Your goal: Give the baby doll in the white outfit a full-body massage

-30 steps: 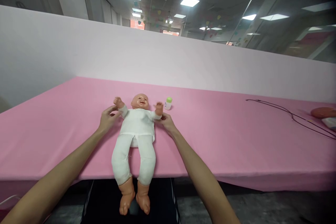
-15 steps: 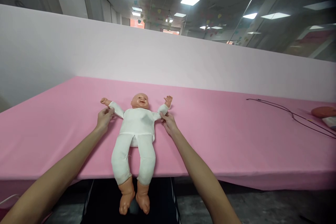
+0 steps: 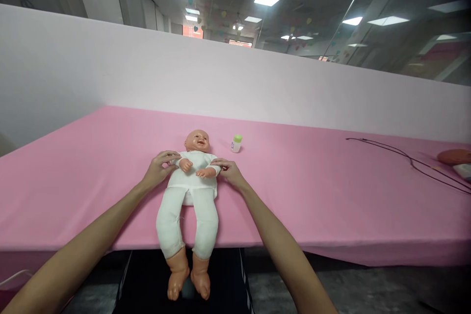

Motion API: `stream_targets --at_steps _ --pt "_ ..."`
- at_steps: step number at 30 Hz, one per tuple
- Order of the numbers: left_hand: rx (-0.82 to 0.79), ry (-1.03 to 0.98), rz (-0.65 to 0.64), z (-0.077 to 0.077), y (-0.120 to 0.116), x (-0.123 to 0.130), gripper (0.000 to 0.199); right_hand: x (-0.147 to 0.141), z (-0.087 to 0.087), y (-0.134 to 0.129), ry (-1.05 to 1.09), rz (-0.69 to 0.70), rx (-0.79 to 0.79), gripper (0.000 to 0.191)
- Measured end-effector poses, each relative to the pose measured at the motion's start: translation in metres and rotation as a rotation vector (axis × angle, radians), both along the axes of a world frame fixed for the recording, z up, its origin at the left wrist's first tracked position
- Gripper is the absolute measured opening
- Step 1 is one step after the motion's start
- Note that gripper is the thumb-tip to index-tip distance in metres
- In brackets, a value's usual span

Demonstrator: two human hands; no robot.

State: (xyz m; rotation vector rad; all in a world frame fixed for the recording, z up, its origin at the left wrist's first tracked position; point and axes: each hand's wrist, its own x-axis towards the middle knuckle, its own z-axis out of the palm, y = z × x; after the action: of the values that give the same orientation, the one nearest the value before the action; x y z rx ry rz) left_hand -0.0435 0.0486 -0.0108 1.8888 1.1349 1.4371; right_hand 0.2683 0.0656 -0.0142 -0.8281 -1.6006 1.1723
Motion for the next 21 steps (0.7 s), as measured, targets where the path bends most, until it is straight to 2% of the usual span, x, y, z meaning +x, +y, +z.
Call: stream_targets --at_steps 4,7,11,14,17,21 --pt "-0.086 -0.215 0.181 -0.009 0.011 -0.006 0.036 0.002 -0.007 0.007 0.231 -0.165 -0.194 0.034" --pt "-0.187 -0.417 0.303 -0.017 0.020 -0.016 0.042 0.007 -0.011 0.013 0.357 -0.240 -0.309 0.038" --pt "-0.355 -0.541 0.345 -0.023 0.025 -0.026 0.053 0.011 -0.014 0.017 0.382 -0.272 -0.362 0.045" --pt "-0.256 -0.457 0.310 -0.019 0.023 -0.023 0.045 0.010 -0.011 0.014 0.345 -0.246 -0.333 0.044" --pt "-0.112 -0.271 0.250 -0.012 0.015 -0.015 0.037 0.007 -0.003 0.006 0.189 -0.128 -0.216 0.040" --pt "0.005 0.019 0.057 -0.005 0.003 -0.005 0.031 0.002 0.004 -0.001 -0.028 0.019 0.004 0.026"
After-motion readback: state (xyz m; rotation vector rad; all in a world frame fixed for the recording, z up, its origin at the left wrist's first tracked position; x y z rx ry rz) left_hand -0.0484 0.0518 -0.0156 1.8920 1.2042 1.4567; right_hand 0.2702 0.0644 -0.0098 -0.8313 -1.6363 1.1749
